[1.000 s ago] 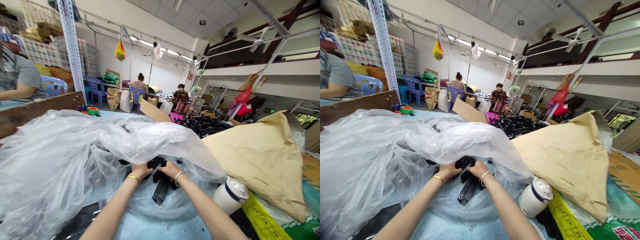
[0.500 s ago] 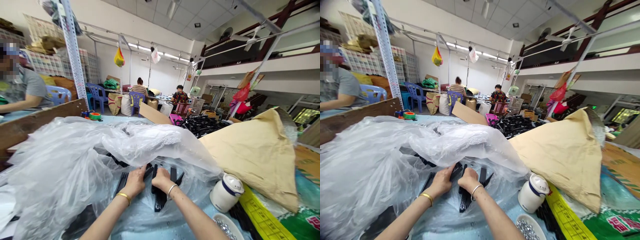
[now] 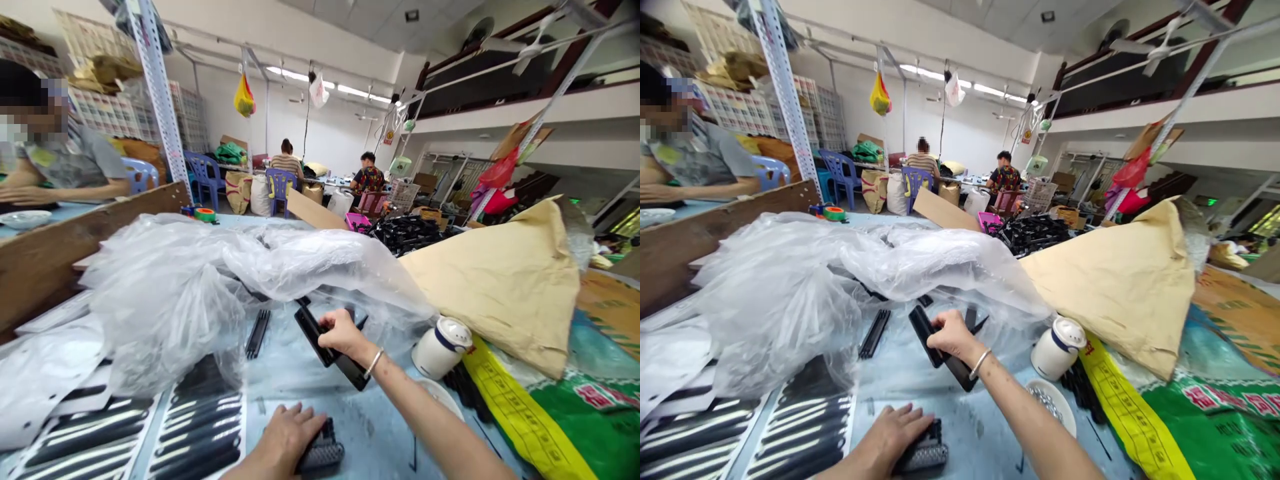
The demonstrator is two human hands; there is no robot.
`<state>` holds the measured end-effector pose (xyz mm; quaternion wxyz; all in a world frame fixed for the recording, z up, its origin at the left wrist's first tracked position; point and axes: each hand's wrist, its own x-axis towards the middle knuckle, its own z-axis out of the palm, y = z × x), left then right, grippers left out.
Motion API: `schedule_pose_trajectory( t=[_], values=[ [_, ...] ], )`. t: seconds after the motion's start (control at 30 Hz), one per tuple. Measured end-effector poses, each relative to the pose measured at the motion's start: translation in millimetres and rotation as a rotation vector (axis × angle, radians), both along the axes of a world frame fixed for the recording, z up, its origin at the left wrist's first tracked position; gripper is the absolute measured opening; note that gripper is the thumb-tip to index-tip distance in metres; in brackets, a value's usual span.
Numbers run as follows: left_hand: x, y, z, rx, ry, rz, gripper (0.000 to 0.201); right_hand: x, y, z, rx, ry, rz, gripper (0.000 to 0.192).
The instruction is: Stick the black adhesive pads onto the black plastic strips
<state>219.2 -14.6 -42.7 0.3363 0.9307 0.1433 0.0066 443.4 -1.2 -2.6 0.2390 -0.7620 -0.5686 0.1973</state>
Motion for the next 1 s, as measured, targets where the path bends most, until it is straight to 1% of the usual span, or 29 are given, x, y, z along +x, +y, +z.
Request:
schedule_pose_trajectory(
  t=[0.03,0.1,0.17,0.23,0.27,0.33,0.4,0.5,0.57,0.63,0.7,0.73,0.77,0.83,0.87,1.0],
  values=[
    [-4.8,-7.2,0.5,0.014,0.048,0.002,0.087,-8.2,-16.7,-3.6,-0.01,-0.006,0.037,0.014],
    [-15.3,-12.1,1.2,0.037,0.101,0.06,0.081,-26.0,-48.7,-13.7,-0.032,-0.03,0.102,0.019],
    [-27.2,-8.2,-0.7,0.048,0.053,0.176,0.065,-41.4,-73.6,-24.2,-0.037,-0.059,0.16,0.029],
    [-38.0,-1.2,-4.2,0.074,-0.006,0.318,0.044,-50.6,-88.8,-31.6,-0.018,-0.079,0.219,0.039],
    [-42.0,2.0,-5.7,0.087,-0.019,0.37,0.039,-52.5,-93.3,-33.5,-0.002,-0.087,0.245,0.044],
    [-46.5,6.4,-6.6,0.105,-0.011,0.414,0.035,-51.1,-99.6,-33.7,0.042,-0.103,0.272,0.051],
    [-47.4,8.7,-4.6,0.112,-0.001,0.416,0.034,-44.0,-107.2,-31.3,0.086,-0.123,0.241,0.049],
    [-48.2,11.9,0.6,0.117,0.005,0.41,0.031,-28.2,-127.1,-30.2,0.122,-0.153,0.123,0.03],
    [-50.0,15.3,2.6,0.119,0.005,0.409,0.034,-19.6,-144.0,-33.9,0.119,-0.163,0.054,0.018],
    [-51.5,18.9,2.0,0.112,0.005,0.375,0.038,-16.6,-159.1,-40.3,0.096,-0.148,0.028,0.016],
    [-50.8,21.3,-0.6,0.096,0.005,0.301,0.038,-20.1,-168.8,-48.0,0.069,-0.111,0.04,0.015],
    [-49.4,21.8,-2.5,0.088,0.006,0.262,0.039,-23.7,-171.0,-51.9,0.058,-0.087,0.054,0.015],
    [-47.4,21.8,-4.4,0.083,0.006,0.23,0.039,-27.9,-171.5,-55.8,0.05,-0.063,0.068,0.02],
    [-42.8,21.2,-7.8,0.076,0.006,0.197,0.038,-36.3,-168.4,-63.2,0.044,-0.016,0.078,0.031],
    [-40.4,21.0,-8.9,0.072,0.005,0.194,0.036,-39.7,-165.4,-66.8,0.044,0.006,0.071,0.033],
    [-33.2,22.6,-8.5,0.035,0.022,0.22,0.026,-45.5,-154.1,-77.6,0.055,0.096,-0.009,0.019]
  ],
)
